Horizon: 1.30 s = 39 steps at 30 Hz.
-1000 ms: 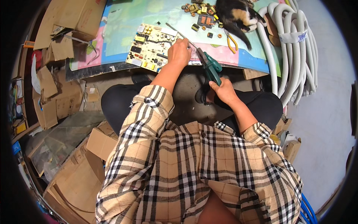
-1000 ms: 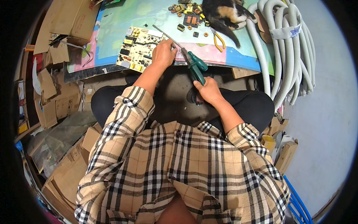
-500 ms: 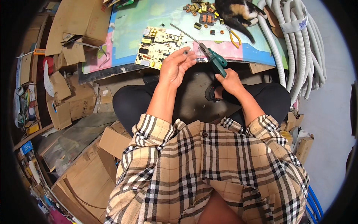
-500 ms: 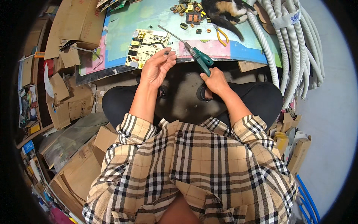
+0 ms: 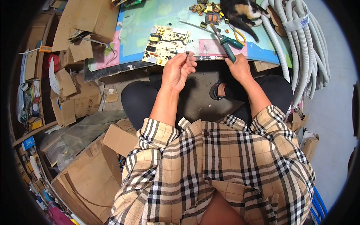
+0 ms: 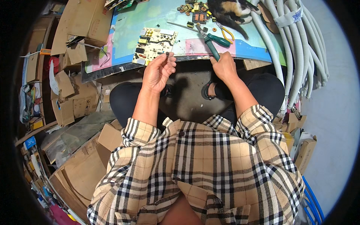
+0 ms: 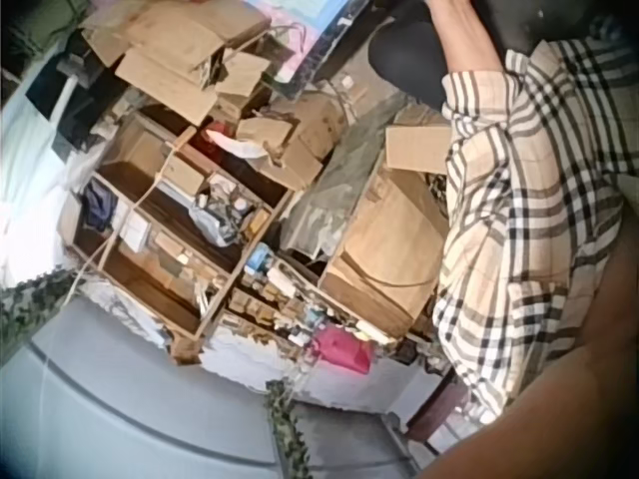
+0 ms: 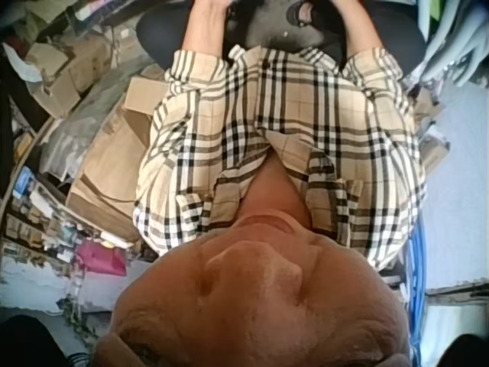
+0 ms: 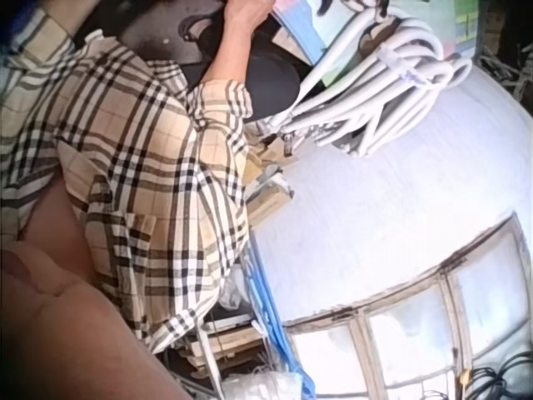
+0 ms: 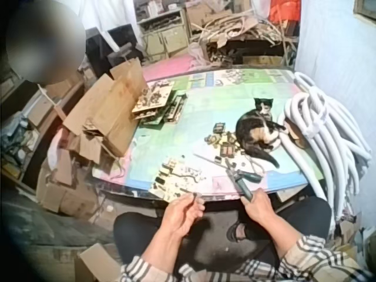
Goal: The person sits on the floor and uses a screwdriver and pliers to remove components from a circuit board. A cat is present on the table and the person briefly pets it. The person continues to remove components and place them on the table.
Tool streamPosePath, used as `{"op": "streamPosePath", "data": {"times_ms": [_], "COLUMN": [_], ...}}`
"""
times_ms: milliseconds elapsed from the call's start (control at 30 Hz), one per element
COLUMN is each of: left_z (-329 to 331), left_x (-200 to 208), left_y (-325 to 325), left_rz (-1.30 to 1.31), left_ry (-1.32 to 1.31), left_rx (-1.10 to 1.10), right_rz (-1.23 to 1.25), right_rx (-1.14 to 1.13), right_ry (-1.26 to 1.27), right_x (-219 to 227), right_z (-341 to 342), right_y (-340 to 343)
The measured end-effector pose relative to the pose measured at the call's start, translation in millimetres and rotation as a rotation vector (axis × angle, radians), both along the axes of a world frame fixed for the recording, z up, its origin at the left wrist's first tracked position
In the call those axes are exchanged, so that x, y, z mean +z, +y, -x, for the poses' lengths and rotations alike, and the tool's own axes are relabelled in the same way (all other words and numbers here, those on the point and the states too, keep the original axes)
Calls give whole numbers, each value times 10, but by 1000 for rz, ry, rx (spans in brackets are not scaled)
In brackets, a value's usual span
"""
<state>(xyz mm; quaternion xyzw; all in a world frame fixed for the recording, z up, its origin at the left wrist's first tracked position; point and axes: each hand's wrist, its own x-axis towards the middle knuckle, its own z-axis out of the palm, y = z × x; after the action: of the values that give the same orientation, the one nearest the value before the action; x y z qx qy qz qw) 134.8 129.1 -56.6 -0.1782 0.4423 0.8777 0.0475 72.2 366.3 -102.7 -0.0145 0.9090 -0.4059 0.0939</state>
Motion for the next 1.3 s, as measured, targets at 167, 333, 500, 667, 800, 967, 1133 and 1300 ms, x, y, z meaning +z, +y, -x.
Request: {"op": "streamPosePath", "data": {"times_ms": [167, 333, 500, 667, 800, 967, 1133, 1300], "left_z": [0, 2, 22, 27, 21, 14, 30, 27], "left_x": [-122, -159, -256, -338, -376, -425, -397, -435], "left_y": [-58, -71, -77, -145, -160, -186, -144, -147], "left_rz": [-49, -15, 24, 26, 48, 78, 79, 79], "left_ry": [1, -18, -65, -113, -146, -165, -176, -185], "left_rx": [-40, -12, 36, 55, 48, 52, 34, 19], "right_rz": [-53, -52, -148, -242, -322, -369, -590, -606], "right_rx": [53, -15, 35, 155, 149, 117, -24, 68], "right_ry": [-24, -149, -61, 77, -27, 12, 386, 362], "right_x": [-216, -162, -281, -331, -315, -324, -367, -348], "right_z": [-52, -85, -57, -168, -165, -217, 72, 272], "right_y": [-38, -29, 20, -45, -57, -28, 69, 219]}}
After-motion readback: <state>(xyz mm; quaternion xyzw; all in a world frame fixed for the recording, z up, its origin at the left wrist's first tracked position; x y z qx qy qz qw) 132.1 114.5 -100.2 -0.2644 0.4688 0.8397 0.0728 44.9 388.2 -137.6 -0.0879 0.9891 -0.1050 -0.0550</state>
